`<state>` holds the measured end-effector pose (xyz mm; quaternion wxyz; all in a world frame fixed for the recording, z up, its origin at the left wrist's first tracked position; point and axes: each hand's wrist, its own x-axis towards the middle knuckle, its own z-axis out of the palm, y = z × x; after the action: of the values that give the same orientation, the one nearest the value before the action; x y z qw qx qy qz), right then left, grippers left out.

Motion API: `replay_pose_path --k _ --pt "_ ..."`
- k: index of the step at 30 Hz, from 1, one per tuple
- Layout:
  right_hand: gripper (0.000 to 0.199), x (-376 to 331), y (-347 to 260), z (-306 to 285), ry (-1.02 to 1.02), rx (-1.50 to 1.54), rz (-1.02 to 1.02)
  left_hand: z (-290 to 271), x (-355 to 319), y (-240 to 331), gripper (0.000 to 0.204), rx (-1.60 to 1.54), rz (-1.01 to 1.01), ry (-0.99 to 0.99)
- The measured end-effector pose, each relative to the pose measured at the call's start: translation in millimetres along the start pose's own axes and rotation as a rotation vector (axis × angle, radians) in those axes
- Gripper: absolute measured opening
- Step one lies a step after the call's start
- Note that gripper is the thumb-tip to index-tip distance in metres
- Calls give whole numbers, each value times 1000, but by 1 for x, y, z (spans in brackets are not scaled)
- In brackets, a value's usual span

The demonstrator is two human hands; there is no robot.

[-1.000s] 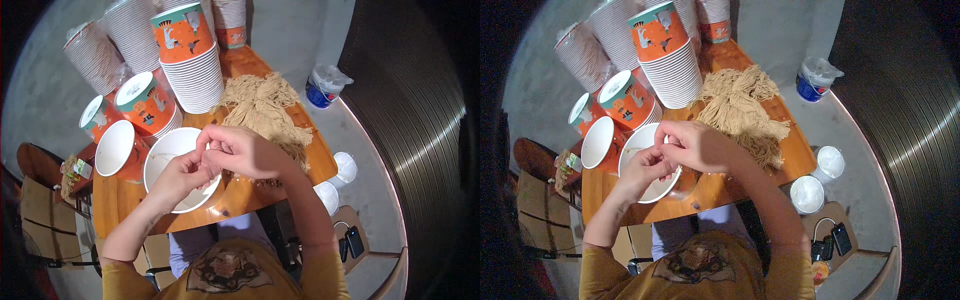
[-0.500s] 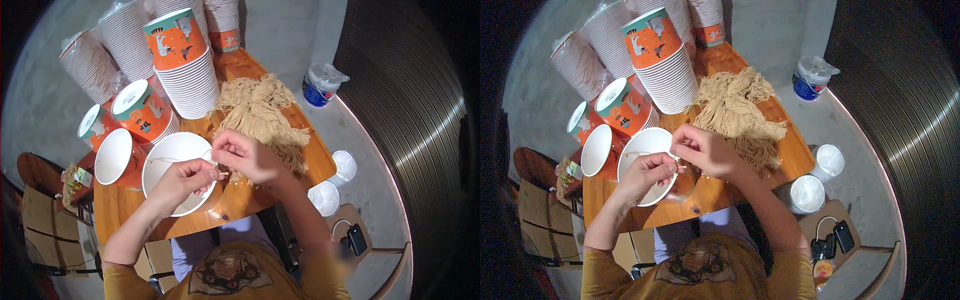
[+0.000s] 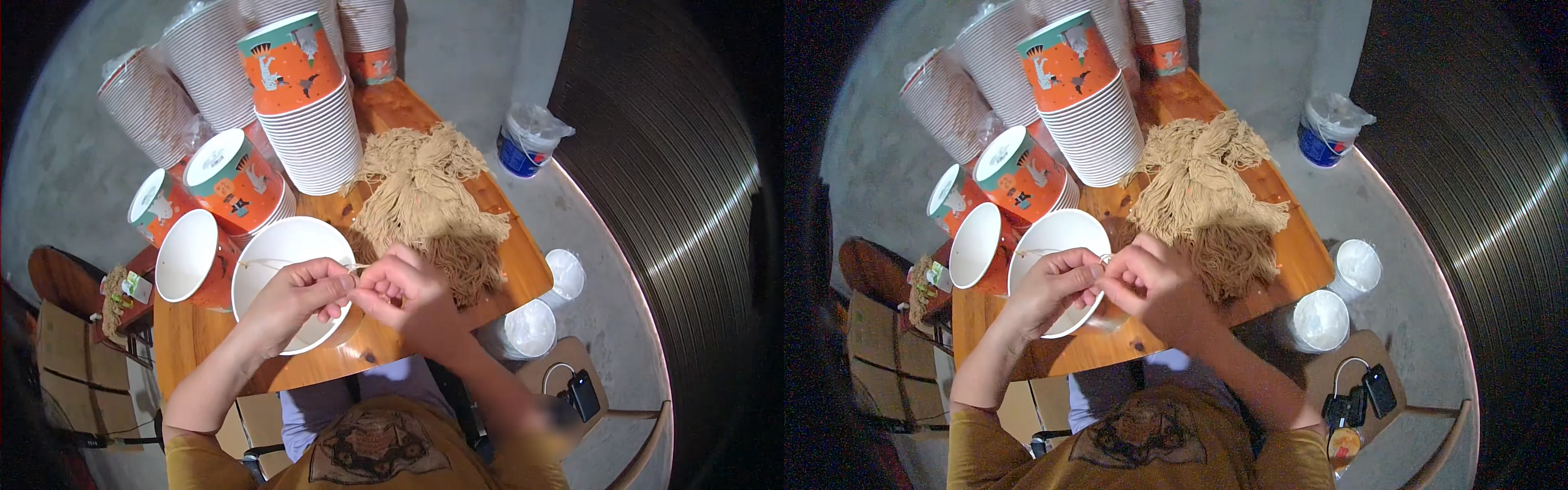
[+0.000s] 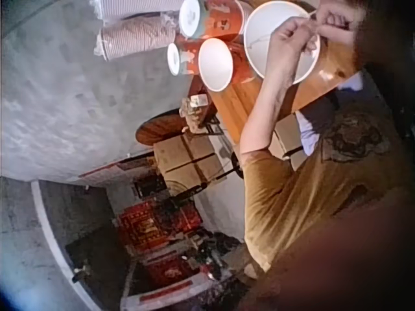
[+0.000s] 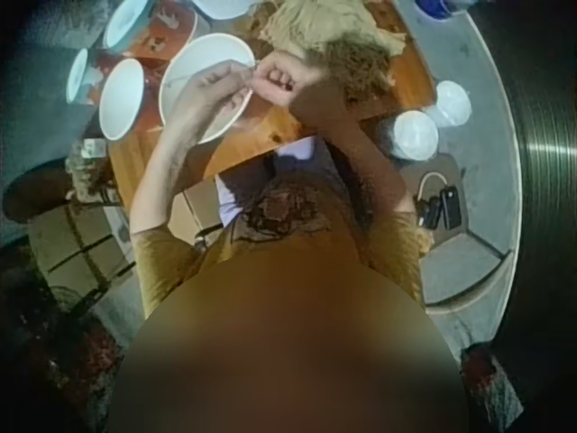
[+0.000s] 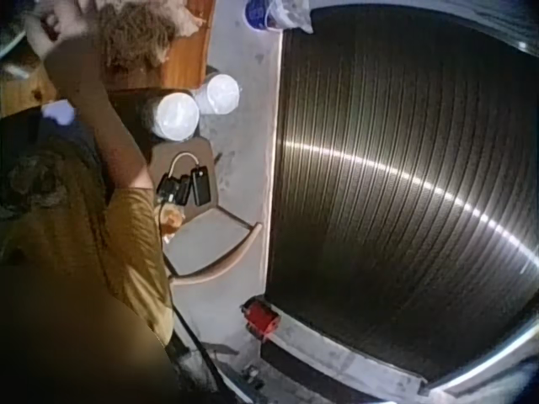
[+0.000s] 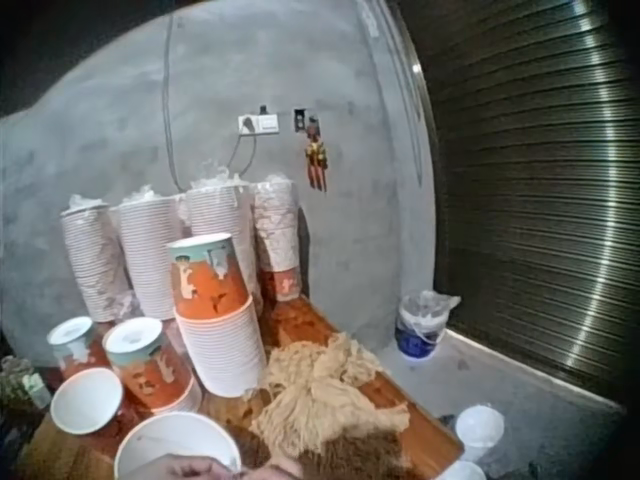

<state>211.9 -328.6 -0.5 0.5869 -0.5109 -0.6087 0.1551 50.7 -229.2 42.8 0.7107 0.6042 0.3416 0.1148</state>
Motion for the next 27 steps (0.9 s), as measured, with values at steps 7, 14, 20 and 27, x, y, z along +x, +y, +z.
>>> replay_pose_path --k 7,14,20,27 --pt "13 -14 -4 21 86 -108 -106 -4 -7 8 17 -257 -144 -81" --pt "13 -14 -2 10 73 -138 -118 -6 -6 3 21 -248 -48 -77" --pt "22 -13 -2 8 64 -29 134 5 -13 3 18 91 158 14" --pt "15 -9 3 14 145 -190 -82 7 -18 -6 26 597 474 75"
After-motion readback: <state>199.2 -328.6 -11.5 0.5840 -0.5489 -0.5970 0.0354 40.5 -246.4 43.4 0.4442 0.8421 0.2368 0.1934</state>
